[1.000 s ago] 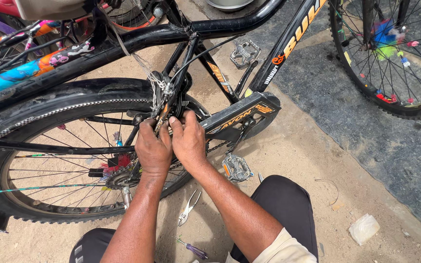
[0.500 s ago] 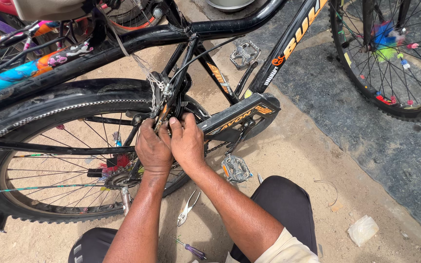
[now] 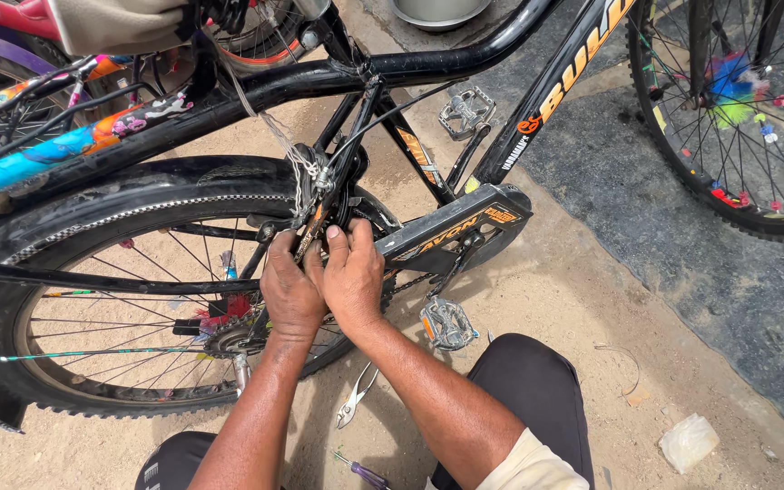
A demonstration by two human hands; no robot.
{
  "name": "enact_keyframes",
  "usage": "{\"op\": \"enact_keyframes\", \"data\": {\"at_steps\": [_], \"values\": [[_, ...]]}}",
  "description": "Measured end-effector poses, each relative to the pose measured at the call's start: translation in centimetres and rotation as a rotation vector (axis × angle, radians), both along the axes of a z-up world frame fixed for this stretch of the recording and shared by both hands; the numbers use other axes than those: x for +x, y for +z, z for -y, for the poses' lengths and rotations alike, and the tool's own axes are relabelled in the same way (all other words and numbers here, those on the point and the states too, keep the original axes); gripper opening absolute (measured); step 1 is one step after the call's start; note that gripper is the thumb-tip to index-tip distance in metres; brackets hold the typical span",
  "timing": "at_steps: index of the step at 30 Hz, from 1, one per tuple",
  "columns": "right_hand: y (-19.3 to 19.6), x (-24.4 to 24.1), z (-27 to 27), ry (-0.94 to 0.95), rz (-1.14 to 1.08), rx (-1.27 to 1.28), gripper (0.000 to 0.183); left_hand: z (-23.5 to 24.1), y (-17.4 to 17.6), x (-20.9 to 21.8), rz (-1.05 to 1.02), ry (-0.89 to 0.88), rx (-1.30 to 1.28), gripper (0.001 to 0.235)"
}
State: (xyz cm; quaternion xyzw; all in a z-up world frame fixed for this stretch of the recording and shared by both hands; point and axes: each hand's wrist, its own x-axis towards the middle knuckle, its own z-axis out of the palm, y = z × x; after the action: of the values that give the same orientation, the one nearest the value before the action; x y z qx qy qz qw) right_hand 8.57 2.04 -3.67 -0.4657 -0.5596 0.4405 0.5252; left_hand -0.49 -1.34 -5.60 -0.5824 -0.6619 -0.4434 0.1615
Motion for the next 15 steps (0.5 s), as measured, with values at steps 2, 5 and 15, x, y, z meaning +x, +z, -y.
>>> {"op": "enact_keyframes", "data": {"at_steps": [2, 5, 15], "values": [[-0.1, -0.1, 0.1, -0.007, -0.024, -0.03, 0.025, 0.3, 0.8, -0.1, -0.002, -0.049, -0.025, 0.044], [-0.5, -0.1, 0.6, -0.011, -0.061, -0.117, 0.026, 0.9, 1.9, 0.2, 0.212, -0.047, -0.117, 0.043], [-0.4, -0.5, 0.3, -0.015, -0.208, -0.208, 0.025, 0.7, 3.8, -0.5, 0.311, -0.103, -0.262, 0.048]]}}
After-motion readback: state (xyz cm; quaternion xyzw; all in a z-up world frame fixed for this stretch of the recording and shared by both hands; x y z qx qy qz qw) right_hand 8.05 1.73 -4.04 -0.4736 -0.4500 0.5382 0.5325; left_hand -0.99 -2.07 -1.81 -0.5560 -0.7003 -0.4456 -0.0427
